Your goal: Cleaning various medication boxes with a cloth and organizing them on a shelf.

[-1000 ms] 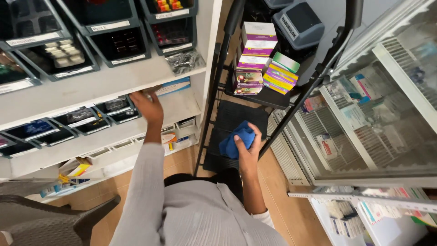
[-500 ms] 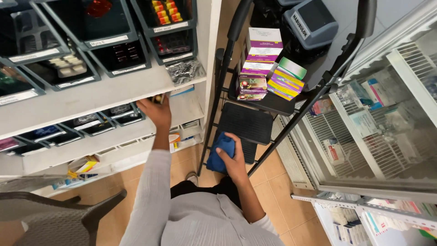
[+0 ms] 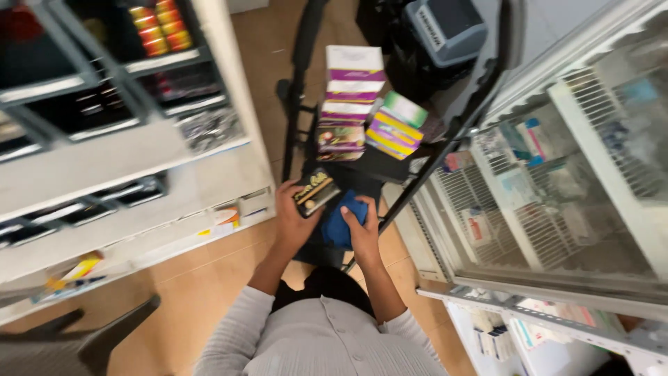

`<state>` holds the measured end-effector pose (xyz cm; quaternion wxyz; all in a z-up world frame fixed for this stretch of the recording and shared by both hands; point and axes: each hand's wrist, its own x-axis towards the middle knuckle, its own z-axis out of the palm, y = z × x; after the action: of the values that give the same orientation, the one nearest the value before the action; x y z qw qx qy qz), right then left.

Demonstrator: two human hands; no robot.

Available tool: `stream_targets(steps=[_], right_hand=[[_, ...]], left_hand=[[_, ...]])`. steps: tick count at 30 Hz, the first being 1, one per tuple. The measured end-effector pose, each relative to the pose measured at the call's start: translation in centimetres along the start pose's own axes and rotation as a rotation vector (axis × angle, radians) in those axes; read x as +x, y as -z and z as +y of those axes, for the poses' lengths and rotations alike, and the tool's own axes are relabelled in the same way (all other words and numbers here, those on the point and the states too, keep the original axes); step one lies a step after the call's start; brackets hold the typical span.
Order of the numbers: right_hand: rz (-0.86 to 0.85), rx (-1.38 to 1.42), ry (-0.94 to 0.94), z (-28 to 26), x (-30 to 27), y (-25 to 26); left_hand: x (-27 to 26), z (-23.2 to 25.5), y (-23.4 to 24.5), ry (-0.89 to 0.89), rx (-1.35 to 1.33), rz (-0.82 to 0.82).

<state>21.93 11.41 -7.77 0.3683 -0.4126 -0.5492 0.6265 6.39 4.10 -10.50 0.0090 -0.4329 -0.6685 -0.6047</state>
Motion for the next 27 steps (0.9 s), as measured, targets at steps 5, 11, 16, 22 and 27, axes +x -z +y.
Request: stream_targets(steps=[5,11,16,22,27], right_hand=[[0.123,-0.222,0.196,0.7,3.0,7.0],[0.179,-0.344,0.271,-3.0,2.5,11.1],[0.216,-0.312,0.231,-4.5,3.7,11.0],[0.077,-0.751,0.468,-10.7,4.4,7.5],[0.143,-0.98,0.408,-9.5,5.7,6.5]], left_hand=[[5.2,4.1,-7.0,-0.095,-0.012,-0.152],[7.9,6.5,-12.2,-0.171,0.146,-0.361],[9.1,5.8,-13.9,-0.22,0.225,-0.447],[11.5,6.4,-13.2,-0.27,0.258,-0.499],[13.8,5.7,-13.0,-0.37,0.322,-0.642]])
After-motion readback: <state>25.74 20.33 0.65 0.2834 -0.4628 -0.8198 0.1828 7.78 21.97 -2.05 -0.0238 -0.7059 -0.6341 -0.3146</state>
